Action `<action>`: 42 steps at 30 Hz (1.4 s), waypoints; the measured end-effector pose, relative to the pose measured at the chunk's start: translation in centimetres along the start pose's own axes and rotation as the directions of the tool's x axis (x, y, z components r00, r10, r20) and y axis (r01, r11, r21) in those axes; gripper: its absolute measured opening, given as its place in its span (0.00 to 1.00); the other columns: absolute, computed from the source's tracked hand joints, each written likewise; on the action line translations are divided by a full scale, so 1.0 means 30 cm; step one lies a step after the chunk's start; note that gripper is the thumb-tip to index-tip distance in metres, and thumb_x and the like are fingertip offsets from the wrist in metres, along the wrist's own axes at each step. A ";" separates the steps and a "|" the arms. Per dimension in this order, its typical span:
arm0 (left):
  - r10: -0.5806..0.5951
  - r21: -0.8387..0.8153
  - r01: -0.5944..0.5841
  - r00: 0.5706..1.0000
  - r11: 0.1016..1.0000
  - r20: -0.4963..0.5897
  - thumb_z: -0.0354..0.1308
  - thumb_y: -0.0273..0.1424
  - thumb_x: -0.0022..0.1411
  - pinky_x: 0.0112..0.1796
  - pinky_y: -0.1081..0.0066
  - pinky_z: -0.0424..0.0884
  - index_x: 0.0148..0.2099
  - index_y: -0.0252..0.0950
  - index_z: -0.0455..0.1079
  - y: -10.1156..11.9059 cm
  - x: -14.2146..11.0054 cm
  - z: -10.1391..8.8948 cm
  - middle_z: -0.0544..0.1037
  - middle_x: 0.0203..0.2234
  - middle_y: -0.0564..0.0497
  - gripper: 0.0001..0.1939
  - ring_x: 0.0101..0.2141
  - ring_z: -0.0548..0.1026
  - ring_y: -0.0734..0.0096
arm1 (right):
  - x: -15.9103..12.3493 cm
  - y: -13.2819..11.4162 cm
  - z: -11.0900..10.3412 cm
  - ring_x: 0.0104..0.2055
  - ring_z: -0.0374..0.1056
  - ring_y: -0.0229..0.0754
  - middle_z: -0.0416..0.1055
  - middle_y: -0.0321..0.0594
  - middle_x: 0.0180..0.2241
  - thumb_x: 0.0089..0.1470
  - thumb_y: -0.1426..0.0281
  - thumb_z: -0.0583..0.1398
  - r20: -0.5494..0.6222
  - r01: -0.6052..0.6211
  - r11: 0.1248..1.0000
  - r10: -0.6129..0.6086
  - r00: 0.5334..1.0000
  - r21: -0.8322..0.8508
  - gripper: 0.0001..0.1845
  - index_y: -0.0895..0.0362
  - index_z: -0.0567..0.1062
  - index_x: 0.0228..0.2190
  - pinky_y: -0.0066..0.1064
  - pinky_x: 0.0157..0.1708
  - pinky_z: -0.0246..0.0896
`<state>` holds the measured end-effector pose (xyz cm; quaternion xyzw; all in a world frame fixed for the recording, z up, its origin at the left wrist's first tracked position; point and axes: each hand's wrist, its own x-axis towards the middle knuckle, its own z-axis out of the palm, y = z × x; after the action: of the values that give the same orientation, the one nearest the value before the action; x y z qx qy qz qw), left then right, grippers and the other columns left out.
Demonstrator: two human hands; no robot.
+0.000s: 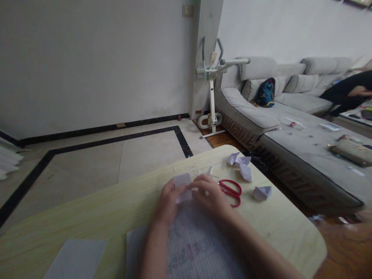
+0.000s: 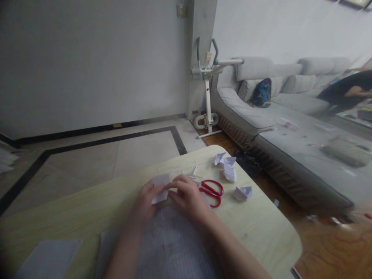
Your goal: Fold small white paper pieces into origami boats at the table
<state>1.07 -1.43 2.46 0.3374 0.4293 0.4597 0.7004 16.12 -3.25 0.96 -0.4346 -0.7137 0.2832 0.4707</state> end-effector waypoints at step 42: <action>0.083 0.079 -0.091 0.992 0.993 0.100 0.60 0.42 0.55 0.34 0.72 0.68 0.36 0.33 0.75 -0.043 0.015 -0.020 0.77 0.30 0.47 0.16 0.32 0.73 0.68 | 0.009 -0.005 0.001 0.28 0.64 0.37 0.67 0.34 0.24 0.56 0.65 0.58 -0.083 -0.320 0.930 0.338 0.938 0.180 0.11 0.57 0.70 0.25 0.26 0.28 0.60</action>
<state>1.07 -1.42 0.98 0.4064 0.3988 0.4547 0.6849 16.00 -3.10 1.19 -0.5232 -0.5775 0.3908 0.4900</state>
